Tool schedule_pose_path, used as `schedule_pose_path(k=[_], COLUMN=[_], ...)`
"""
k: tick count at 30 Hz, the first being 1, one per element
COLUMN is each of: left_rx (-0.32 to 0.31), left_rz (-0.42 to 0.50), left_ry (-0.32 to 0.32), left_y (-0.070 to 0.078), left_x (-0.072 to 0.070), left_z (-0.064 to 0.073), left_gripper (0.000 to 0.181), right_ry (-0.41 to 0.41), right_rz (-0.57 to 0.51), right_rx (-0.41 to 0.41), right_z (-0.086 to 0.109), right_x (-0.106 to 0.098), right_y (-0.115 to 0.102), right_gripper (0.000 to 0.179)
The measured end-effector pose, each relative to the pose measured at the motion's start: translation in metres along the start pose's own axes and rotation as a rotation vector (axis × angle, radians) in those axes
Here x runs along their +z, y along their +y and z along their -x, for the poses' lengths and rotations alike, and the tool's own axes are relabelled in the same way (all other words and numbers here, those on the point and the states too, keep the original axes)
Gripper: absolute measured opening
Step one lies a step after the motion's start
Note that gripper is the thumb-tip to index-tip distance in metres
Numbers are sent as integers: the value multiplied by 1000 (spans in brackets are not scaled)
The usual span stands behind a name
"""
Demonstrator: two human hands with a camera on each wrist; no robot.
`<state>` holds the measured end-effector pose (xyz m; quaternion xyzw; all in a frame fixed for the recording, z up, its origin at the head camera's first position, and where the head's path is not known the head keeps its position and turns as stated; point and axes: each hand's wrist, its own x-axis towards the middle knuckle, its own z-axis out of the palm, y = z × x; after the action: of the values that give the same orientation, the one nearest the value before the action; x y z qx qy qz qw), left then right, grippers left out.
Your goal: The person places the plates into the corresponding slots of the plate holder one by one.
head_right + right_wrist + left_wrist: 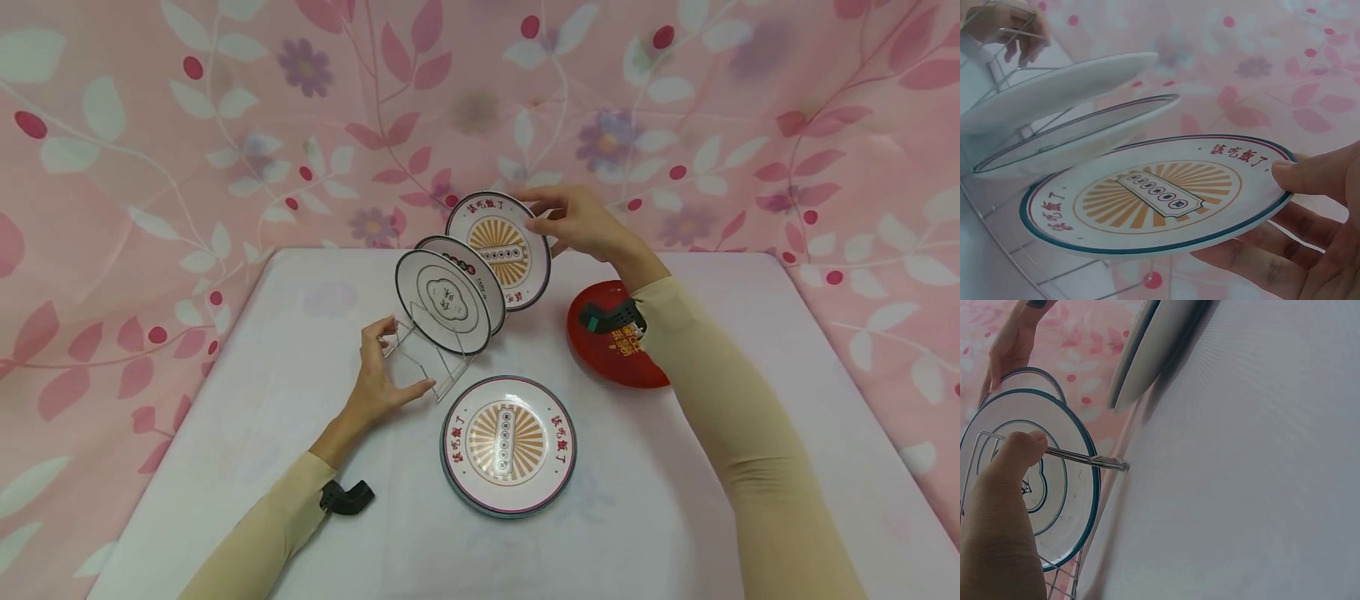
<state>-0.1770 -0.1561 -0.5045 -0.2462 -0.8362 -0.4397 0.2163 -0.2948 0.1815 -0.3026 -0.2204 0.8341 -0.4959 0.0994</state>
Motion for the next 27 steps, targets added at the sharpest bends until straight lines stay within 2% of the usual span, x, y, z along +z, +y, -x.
schedule_pose_path(k=[6,13,27], left_rx=[-2,-7,-11], left_rz=[3,3,8], left_ry=[3,1,1], left_y=[-1,0,-2], left_x=[0,2,1], left_z=[0,0,0], left_gripper=[111,112,112], right_ry=[-32,-53,-17], right_rz=[28,94,-8], right_rx=[-29,5,-3], right_z=[-3,-5,-9], right_x=[15,29,48], right_y=[4,15,22], right_gripper=[47,47,47])
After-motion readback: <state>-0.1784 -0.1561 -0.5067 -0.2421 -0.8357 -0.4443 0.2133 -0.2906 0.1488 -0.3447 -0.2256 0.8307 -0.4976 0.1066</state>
